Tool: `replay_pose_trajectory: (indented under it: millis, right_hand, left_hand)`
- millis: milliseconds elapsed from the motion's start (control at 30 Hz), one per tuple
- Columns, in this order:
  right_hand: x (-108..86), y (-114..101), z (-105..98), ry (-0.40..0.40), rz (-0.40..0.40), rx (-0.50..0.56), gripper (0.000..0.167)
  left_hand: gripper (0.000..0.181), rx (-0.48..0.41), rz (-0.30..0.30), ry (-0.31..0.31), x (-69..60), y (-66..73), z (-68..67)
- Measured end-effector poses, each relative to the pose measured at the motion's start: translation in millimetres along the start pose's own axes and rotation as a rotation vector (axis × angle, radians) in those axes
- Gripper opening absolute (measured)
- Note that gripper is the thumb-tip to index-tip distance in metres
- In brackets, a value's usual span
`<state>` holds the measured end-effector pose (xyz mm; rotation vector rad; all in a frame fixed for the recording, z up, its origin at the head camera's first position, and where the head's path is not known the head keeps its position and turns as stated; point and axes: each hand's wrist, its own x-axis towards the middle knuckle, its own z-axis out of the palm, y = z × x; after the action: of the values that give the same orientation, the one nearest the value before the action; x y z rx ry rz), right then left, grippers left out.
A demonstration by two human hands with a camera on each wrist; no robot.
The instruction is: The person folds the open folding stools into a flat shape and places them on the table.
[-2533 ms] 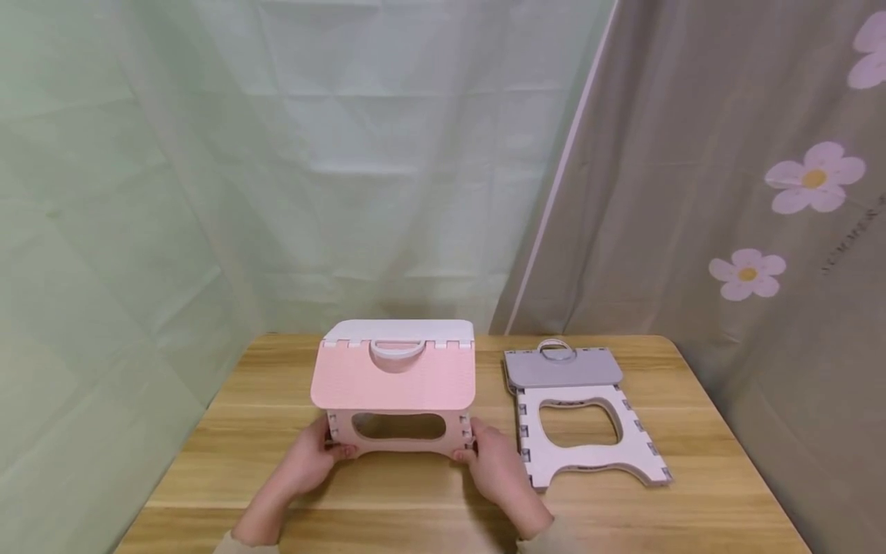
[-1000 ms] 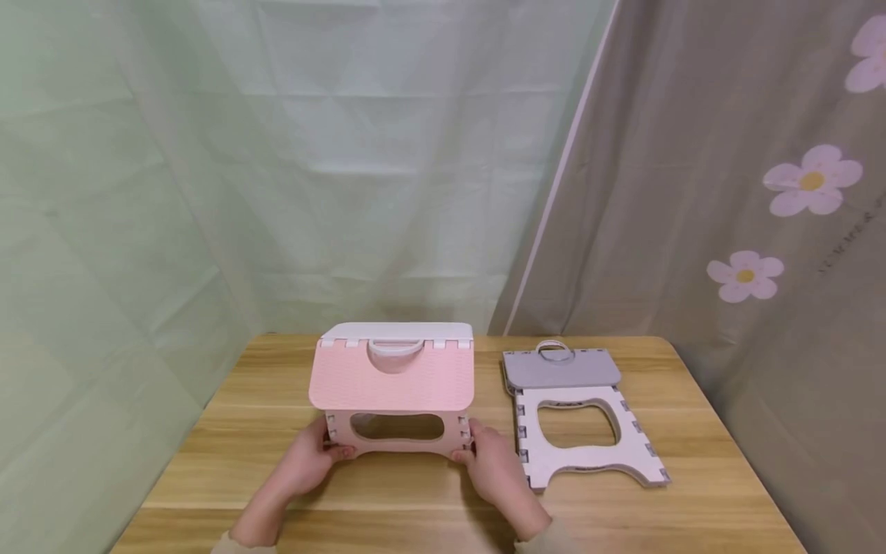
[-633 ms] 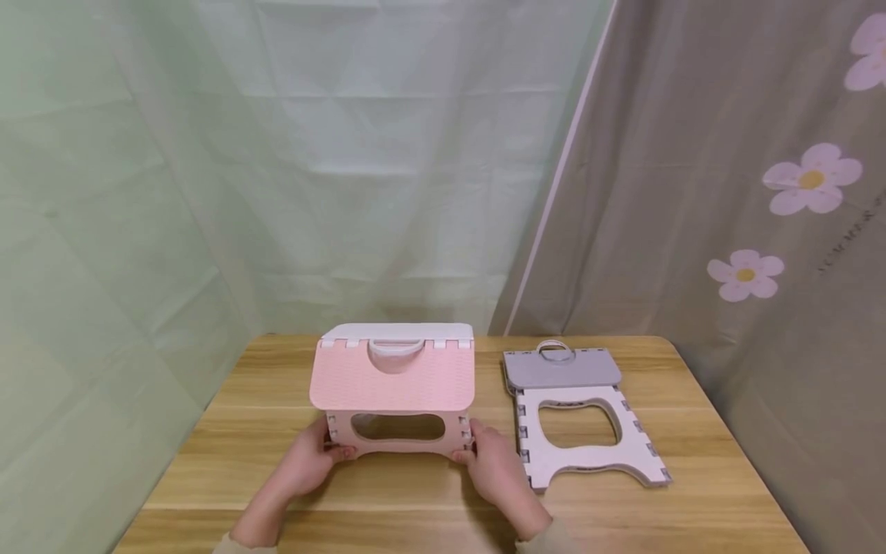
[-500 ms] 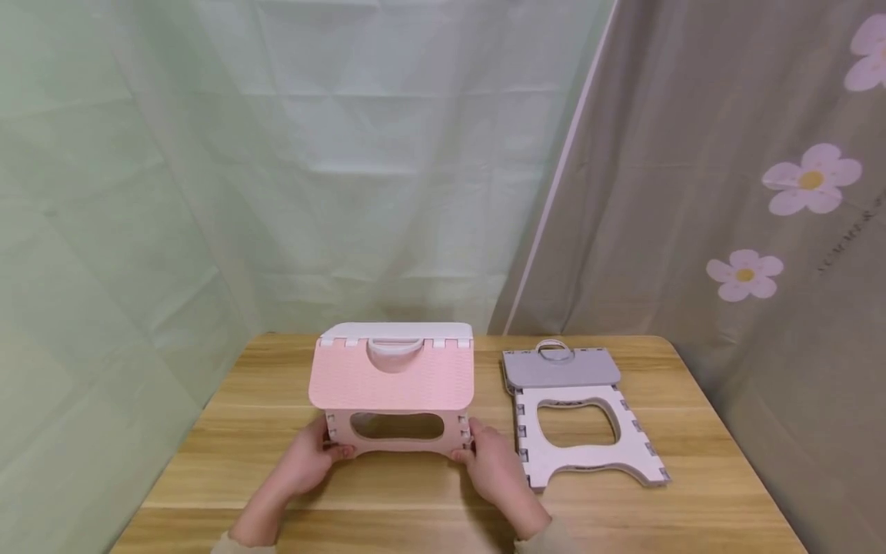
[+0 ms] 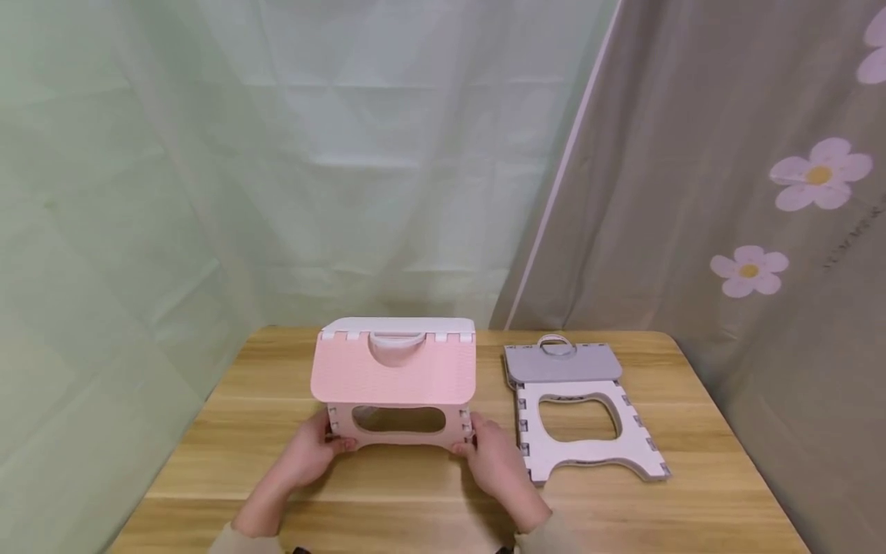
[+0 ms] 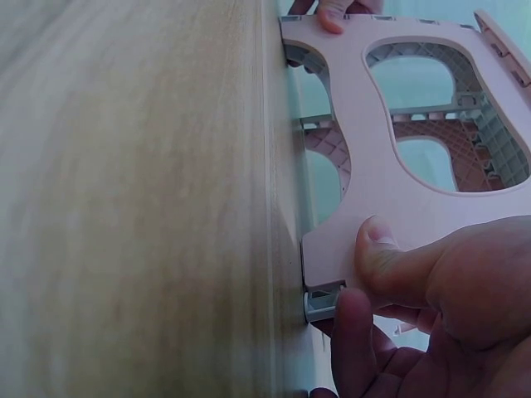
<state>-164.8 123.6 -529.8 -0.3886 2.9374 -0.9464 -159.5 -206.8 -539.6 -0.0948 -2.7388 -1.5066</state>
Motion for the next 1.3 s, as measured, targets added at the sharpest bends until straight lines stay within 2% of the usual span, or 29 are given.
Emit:
replay_pose_trajectory:
  millis: [667,1133,1300]
  right_hand:
    - [2.9,2.0,3.0,-0.001,0.017,0.018,0.044]
    - [1.3,0.7,-0.1,0.009,-0.002,0.022,0.038]
    - [1.3,-0.7,-0.7,-0.005,0.002,0.020,0.034]
  left_hand:
    - [0.043,-0.003,-0.002,-0.004,-0.9,3.3,-1.7]
    - [0.039,-0.010,0.015,0.012,-2.2,4.1,1.2]
    - [0.039,-0.017,0.000,0.018,-2.1,3.7,1.8]
